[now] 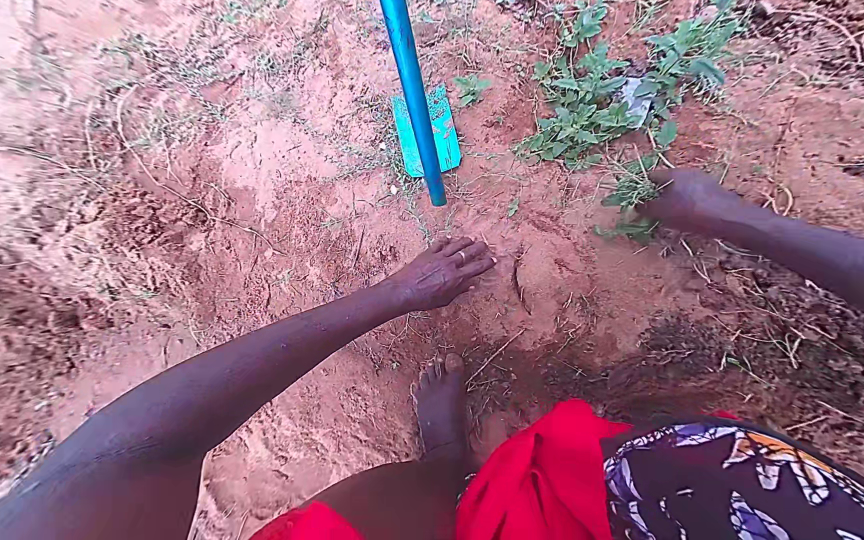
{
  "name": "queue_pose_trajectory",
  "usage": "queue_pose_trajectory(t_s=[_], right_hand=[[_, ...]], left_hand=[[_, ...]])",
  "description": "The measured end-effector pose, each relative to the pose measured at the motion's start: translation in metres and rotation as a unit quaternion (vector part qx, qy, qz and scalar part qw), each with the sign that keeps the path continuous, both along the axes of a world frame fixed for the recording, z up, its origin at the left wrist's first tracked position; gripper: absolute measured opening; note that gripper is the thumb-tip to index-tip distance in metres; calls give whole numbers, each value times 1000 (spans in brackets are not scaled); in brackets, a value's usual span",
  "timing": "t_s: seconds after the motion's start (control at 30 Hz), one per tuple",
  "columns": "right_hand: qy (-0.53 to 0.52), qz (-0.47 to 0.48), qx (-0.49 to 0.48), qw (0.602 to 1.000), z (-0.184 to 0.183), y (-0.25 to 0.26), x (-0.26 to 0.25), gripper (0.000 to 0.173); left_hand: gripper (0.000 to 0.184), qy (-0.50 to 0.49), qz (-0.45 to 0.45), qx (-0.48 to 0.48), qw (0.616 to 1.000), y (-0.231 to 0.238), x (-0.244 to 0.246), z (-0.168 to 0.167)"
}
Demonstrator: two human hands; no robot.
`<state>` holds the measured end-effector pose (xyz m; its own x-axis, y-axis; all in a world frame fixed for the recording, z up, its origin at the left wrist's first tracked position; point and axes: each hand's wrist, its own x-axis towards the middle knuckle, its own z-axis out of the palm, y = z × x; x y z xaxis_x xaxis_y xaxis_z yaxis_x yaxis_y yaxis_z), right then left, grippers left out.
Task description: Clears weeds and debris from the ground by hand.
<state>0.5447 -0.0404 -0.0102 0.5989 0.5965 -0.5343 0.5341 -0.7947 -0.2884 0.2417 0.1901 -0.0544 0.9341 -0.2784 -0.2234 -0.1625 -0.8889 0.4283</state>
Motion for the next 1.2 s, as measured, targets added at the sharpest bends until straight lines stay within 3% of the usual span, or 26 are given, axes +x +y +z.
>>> queue_pose_trajectory(t_s=[0.1, 0.2, 0.27, 0.4, 0.43, 0.57, 0.63, 0.77, 0.87, 0.93, 1.0, 1.07, 1.17, 1.2], right_hand=[[-73, -42, 7, 996, 8, -6, 20, 22], [-67, -59, 20, 996, 2, -11, 27, 25], [-49, -36, 1, 998, -12, -15, 22, 26], [-1, -43, -20, 999, -38, -25, 5, 25], [1, -48, -20, 999, -40, -25, 4, 24], [9, -58, -15, 998, -39, -24, 8, 25], [6, -62, -17, 998, -39, -24, 8, 24], [-6, -52, -6, 999, -44, -26, 8, 24], [-1, -52, 12, 999, -46, -27, 8, 22], [4, -53, 15, 998, -44, -27, 8, 22], [5, -49, 18, 999, -43, -27, 7, 23], [3, -43, 23, 999, -45, -29, 8, 24], [-2, -36, 20, 999, -47, -30, 10, 25], [-2, -36, 17, 999, -47, -30, 9, 25]], left_hand=[[38, -85, 111, 52, 989, 25, -22, -3], [37, -75, 339, -11, 938, 35, -33, 9], [46, -30, 412, -29, 910, 34, -34, 13], [77, 86, 411, -16, 908, 14, -32, -2], [72, 62, 408, -24, 911, 10, -33, -8], [24, -71, 378, -94, 918, 10, -24, -15], [30, -55, 410, -96, 905, 7, -13, -9], [62, 56, 448, -1, 892, 4, 7, -9], [45, 45, 420, -6, 906, 3, 16, -13], [26, -2, 411, -28, 911, 3, 16, -16], [19, -57, 390, -44, 918, 5, 12, -19], [21, -73, 365, -56, 927, 9, 8, -21], [46, 22, 376, -59, 924, 14, 14, -17], [46, 47, 380, -57, 922, 17, 18, -15]])
